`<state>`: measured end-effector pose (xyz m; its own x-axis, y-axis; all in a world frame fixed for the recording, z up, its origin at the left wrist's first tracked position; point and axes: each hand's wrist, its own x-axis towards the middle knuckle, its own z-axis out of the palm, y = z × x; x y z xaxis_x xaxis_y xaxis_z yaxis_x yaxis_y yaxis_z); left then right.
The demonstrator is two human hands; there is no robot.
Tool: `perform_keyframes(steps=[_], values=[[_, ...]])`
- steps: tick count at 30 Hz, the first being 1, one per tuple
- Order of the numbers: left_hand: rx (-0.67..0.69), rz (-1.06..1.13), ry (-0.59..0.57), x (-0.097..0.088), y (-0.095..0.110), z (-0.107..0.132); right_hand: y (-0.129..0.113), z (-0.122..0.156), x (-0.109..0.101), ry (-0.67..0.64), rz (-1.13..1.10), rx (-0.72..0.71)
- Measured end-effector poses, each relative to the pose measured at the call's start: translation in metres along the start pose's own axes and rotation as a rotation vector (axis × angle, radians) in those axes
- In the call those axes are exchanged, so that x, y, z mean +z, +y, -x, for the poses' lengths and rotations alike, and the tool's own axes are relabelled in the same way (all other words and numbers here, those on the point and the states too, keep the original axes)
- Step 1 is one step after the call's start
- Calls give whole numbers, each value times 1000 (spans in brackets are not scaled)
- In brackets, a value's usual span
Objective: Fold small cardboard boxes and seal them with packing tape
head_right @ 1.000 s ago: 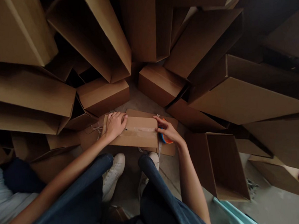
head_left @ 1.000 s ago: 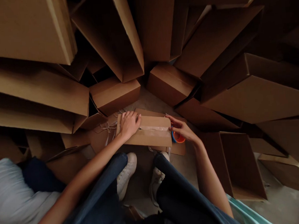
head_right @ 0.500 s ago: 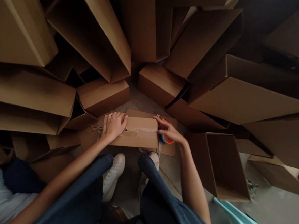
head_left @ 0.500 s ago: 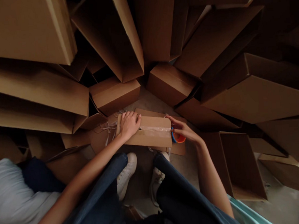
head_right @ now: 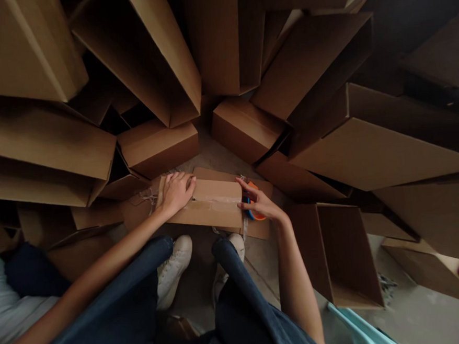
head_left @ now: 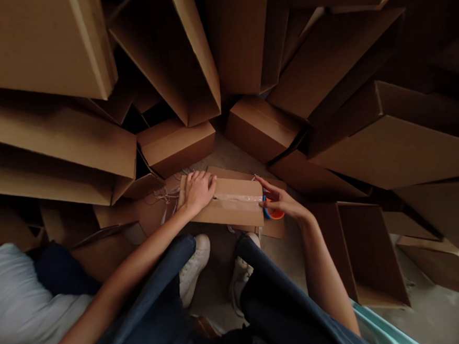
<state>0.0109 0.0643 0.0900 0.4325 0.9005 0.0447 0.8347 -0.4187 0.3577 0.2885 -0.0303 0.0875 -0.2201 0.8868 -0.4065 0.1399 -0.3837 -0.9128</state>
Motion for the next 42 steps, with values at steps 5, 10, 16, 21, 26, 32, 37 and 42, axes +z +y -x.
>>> perform_keyframes(steps=[5, 10, 16, 21, 26, 32, 37, 42], values=[[0, -2, -4, 0, 0, 0, -2, -1, 3, 59, 42, 21], [-3, -15, 0, -1, 0, -1, -5, -1, 8, 89, 150, -20], [-12, 5, -4, 0, 0, -2, -1, -1, 18, 250, 436, -54], [-16, 3, -6, 1, -1, -2, 5, -2, 28, 382, 552, -47], [-10, -12, -5, 0, -1, -2, 10, -2, 31, 503, 594, -4], [-16, -3, -18, 0, -1, -2, 2, -2, 44, 594, 532, 77], [-23, 17, -26, 0, 0, -2, -9, -9, 70, 589, 533, 68], [-12, -11, -13, -1, 0, -3, -14, -11, 80, 607, 560, 64]])
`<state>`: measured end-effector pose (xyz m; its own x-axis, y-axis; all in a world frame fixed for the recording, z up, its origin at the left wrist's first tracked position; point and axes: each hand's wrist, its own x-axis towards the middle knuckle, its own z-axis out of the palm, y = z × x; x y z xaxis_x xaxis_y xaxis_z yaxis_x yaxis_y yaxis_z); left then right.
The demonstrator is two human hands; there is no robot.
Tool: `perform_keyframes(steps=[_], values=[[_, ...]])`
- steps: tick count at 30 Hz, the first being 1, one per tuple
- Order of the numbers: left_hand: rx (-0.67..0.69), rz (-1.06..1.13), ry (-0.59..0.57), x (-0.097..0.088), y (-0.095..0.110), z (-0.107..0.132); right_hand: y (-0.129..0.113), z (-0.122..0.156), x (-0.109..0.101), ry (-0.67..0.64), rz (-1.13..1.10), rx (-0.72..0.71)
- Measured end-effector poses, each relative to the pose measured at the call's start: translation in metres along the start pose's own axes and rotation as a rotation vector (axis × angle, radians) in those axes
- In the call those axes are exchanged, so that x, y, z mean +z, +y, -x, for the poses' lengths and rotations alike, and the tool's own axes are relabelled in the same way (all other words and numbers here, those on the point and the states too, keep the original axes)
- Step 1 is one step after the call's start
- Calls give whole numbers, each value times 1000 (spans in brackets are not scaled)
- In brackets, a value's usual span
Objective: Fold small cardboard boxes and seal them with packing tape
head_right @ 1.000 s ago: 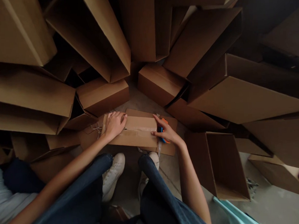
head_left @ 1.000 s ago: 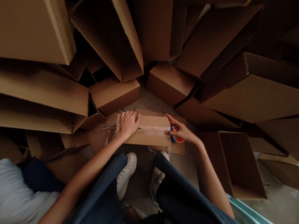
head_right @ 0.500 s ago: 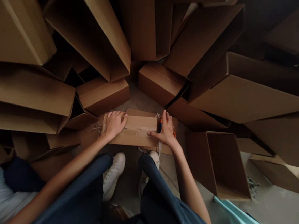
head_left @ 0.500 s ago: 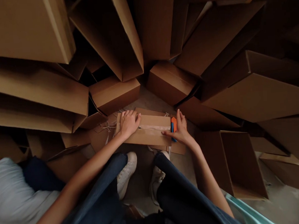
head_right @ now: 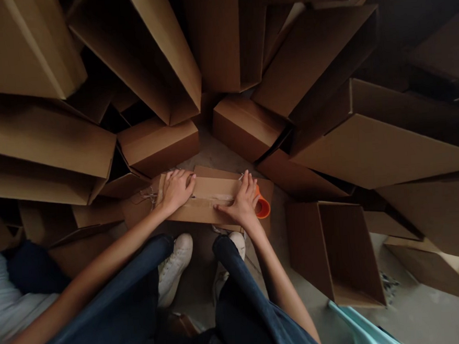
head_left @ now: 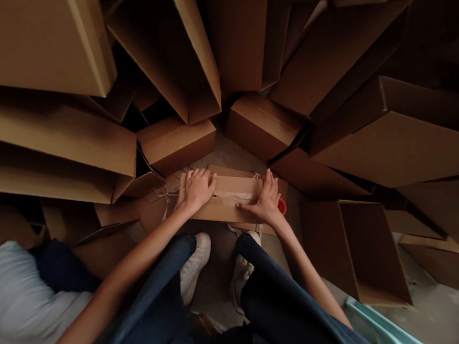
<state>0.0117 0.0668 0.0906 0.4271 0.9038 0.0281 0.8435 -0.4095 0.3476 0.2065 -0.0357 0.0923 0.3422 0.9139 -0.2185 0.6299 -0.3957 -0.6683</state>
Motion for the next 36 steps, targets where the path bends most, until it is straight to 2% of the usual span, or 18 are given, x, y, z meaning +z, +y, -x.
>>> perform_keyframes(steps=[5, 10, 21, 26, 31, 36], values=[[-1, -11, -5, -1, 0, 0, 0, 0, -1, -3, 5, 3], [2, -4, -14, -2, 1, 0, -7, 0, 6, -17, 54, -10], [8, -19, -3, 1, 0, 0, -48, 6, 32, 0, 157, -176], [11, -49, -3, -1, 1, 0, -64, 9, 37, -18, 151, -209], [11, -28, -4, -1, 1, 0, -54, 6, 29, -14, 173, -170], [17, -31, 7, -1, 0, 0, -33, 6, 7, -33, 195, -77]])
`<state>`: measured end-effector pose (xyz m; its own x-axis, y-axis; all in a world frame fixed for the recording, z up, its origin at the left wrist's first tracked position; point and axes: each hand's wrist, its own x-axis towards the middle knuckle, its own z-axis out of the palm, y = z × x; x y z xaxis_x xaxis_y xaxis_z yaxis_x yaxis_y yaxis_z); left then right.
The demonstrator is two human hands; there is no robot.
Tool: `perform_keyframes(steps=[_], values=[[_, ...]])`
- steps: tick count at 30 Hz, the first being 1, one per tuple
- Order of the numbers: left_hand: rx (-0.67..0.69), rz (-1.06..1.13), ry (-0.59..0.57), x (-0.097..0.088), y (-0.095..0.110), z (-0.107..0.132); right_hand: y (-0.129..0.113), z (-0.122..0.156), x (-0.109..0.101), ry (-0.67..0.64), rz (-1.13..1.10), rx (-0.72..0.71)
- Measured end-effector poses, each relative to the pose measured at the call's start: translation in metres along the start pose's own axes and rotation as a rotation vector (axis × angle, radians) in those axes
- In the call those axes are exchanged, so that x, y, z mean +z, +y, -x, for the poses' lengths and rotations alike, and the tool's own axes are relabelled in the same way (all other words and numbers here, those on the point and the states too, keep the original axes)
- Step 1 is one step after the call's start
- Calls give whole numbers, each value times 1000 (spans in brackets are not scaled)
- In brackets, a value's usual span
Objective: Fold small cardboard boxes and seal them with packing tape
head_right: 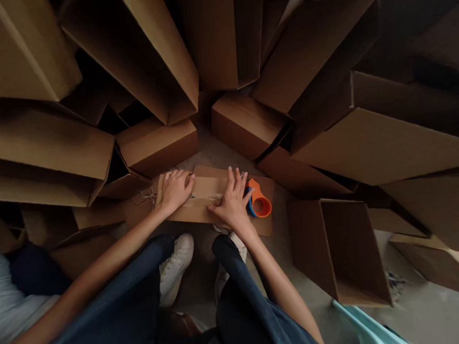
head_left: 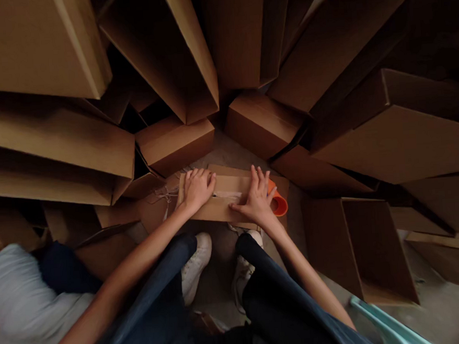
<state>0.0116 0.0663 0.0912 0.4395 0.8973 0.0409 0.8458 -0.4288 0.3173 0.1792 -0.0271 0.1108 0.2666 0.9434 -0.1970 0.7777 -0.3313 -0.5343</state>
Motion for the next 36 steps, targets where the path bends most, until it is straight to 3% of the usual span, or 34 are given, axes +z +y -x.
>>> perform_keyframes(steps=[7, 11, 22, 26, 36], values=[[-14, 12, -13, 0, -1, 0, 31, 1, -28, -43, -11, 160], [-13, 15, -13, 0, -1, 0, 35, -3, -29, -60, -46, 139], [6, -6, 12, 2, -1, 0, -8, -11, 2, -39, 19, -58], [13, -17, 15, 2, -2, 0, -13, -8, 9, -31, 1, -46], [-1, 2, 13, 1, -1, 0, 35, -9, -26, -110, -70, 144]])
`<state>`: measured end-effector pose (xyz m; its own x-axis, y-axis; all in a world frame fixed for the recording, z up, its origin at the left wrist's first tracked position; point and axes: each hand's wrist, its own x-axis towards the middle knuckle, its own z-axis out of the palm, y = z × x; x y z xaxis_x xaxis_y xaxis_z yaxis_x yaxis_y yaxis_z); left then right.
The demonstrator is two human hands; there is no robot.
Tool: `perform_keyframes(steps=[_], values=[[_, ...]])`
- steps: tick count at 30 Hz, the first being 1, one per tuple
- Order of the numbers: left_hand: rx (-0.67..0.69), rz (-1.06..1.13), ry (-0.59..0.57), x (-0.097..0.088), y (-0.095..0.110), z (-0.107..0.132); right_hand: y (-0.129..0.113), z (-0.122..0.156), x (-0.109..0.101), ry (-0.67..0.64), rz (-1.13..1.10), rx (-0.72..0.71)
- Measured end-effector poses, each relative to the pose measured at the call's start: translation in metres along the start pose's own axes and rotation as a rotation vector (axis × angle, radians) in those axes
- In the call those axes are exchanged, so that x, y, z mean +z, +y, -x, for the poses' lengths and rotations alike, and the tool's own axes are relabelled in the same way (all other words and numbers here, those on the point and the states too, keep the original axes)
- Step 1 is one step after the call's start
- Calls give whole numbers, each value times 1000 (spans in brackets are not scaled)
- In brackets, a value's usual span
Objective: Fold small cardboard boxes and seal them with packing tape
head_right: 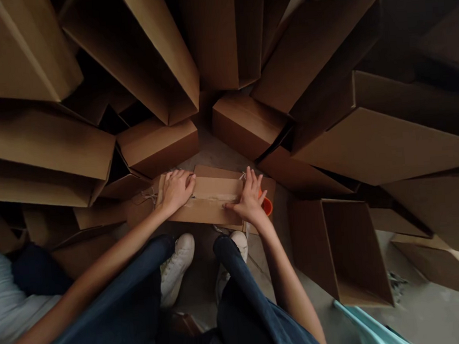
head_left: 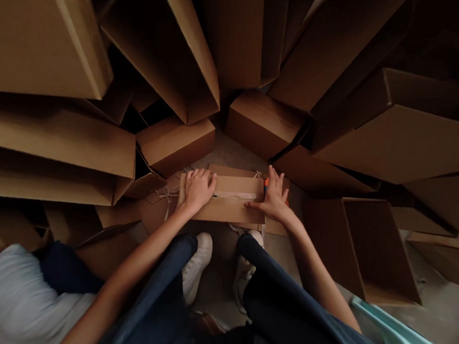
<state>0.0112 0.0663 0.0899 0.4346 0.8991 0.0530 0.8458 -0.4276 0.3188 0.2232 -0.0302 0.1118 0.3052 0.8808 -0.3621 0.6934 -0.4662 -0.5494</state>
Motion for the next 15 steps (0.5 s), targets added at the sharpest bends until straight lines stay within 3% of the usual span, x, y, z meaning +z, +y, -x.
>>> perform_keyframes(steps=[4, 11, 15], values=[[-1, 1, -7, 0, 0, 0, 4, 0, 1, 24, -9, -2], [-2, 11, -26, -1, -1, 0, -35, 0, 30, 53, 48, -122], [-3, 10, -18, 0, 0, 0, -33, -3, 28, 55, 42, -112]])
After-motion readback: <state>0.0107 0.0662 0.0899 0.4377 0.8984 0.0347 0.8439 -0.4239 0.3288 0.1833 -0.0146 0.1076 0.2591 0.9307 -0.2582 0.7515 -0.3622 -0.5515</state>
